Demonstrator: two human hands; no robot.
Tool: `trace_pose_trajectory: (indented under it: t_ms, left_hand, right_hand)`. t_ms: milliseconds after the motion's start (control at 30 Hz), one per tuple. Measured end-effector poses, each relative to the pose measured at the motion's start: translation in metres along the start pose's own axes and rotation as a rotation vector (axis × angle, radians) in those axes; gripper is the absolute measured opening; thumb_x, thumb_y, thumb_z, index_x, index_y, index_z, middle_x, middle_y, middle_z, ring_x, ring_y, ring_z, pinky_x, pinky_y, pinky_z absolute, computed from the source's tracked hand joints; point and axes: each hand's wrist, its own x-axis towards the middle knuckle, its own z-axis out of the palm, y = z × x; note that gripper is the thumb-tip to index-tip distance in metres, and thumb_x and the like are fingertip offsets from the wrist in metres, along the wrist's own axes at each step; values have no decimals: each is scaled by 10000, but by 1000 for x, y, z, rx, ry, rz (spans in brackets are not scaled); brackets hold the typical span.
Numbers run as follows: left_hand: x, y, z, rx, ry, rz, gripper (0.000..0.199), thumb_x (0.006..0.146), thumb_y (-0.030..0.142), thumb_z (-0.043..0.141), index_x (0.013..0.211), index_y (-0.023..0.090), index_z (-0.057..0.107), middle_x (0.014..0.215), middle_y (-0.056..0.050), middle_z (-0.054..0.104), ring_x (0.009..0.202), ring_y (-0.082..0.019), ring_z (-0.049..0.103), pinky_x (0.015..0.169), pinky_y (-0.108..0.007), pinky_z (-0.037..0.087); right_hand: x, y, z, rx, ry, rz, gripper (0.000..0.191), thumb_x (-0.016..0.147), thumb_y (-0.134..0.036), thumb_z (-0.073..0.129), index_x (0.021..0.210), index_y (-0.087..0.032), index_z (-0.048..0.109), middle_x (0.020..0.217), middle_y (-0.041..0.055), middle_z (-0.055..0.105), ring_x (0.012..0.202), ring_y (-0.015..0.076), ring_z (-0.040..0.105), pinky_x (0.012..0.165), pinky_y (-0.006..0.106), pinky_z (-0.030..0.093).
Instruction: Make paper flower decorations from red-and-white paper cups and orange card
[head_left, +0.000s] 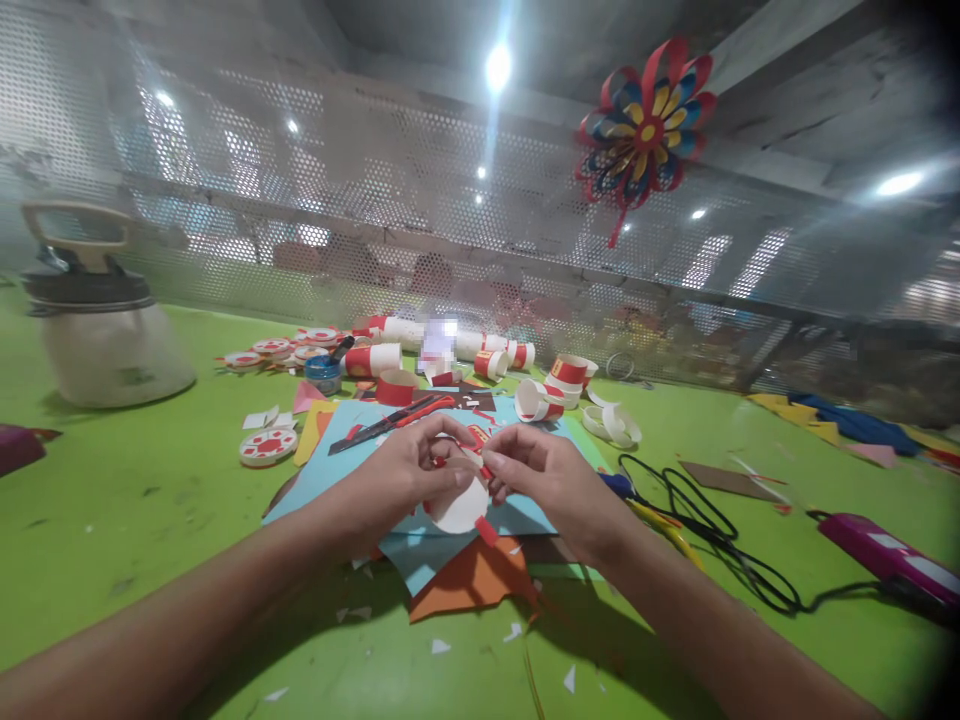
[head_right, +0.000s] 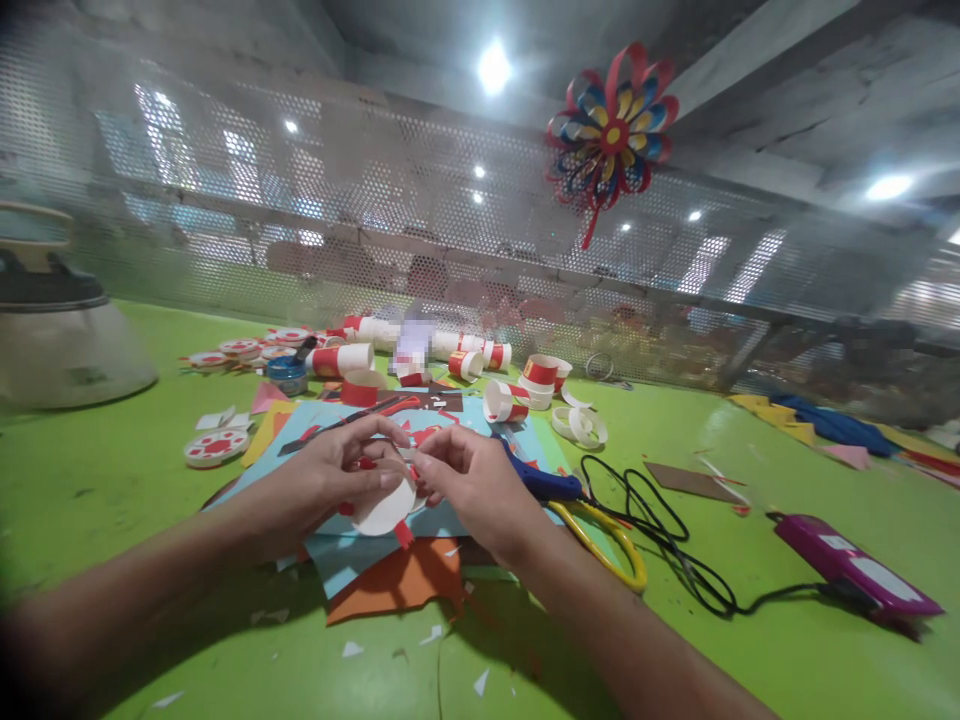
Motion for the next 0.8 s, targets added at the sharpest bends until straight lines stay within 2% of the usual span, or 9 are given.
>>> trace_pose_trajectory:
  t_ms: [67, 133, 267, 433, 500, 600, 700, 800]
  left_hand:
    - [0, 1, 0, 4, -28, -31, 371, 754, 251, 675, 1065, 202, 479, 641, 60, 523, 525, -78, 462, 463, -186, 323]
    - [0, 1, 1, 6, -73, -51, 449, 742, 216, 681, 1130, 204, 456, 650, 55, 548, 524, -81, 475, 465, -191, 331]
    - [2, 0, 3, -28, -128, -96, 551, 710, 176, 692, 1197, 186, 435, 754, 12, 615, 561, -92, 511, 497, -210, 349]
    - [1, 2, 7, 16, -94, -122, 445, 701, 180, 680, 1118, 152, 529, 675, 33, 564, 581, -96, 477, 554, -226, 344]
    - [-2, 5, 6, 12, -37, -155, 376, 724, 201, 646, 1090, 172, 562, 723, 19, 587, 628, -105, 500, 570, -226, 338]
    - [-4, 10, 5, -121, 28, -222, 298, 772, 287, 572, 1057, 198, 577, 855, -12, 627, 749, -131, 549, 608, -230, 356]
    - [-5, 13, 6, -162, 21, -168, 309, 768, 318, 560, 1056, 208, 556, 870, -18, 621, 822, -166, 570, 657, -258, 393]
    - [-2, 8, 10, -10, 49, -80, 356, 689, 239, 624, 1030, 210, 526, 796, 10, 590, 752, -169, 568, 636, -275, 414]
  right_hand:
    - [-3, -5, 3, -251, 52, -178, 92, 820, -254, 615, 862, -172, 610, 817, 39, 618, 736, 149, 566, 682, 314, 461]
    - [-6, -9, 6, -474, 37, -315, 86, 827, -204, 603, 897, -164, 636, 880, 59, 629, 815, 165, 564, 743, 328, 454]
    - [-8, -5, 9, -694, -23, -449, 84, 835, -122, 579, 816, -148, 657, 806, 57, 625, 808, 162, 558, 754, 314, 440]
    - [-8, 3, 7, -785, -1, -451, 131, 833, -93, 550, 739, -130, 633, 707, 43, 611, 653, 134, 530, 619, 270, 408]
    - [-9, 3, 8, -853, 38, -468, 145, 824, -75, 522, 718, -120, 611, 698, 51, 598, 645, 141, 514, 599, 274, 392]
    - [-10, 3, 9, -942, 104, -466, 140, 807, -81, 508, 694, -129, 575, 669, 43, 562, 615, 142, 482, 573, 278, 365]
    - [-10, 2, 10, -955, 183, -420, 139, 796, -97, 512, 674, -153, 549, 660, 29, 557, 590, 135, 471, 562, 276, 350]
    - [-9, 2, 9, -918, 230, -345, 154, 793, -121, 525, 648, -169, 540, 650, 26, 578, 580, 135, 484, 556, 277, 351]
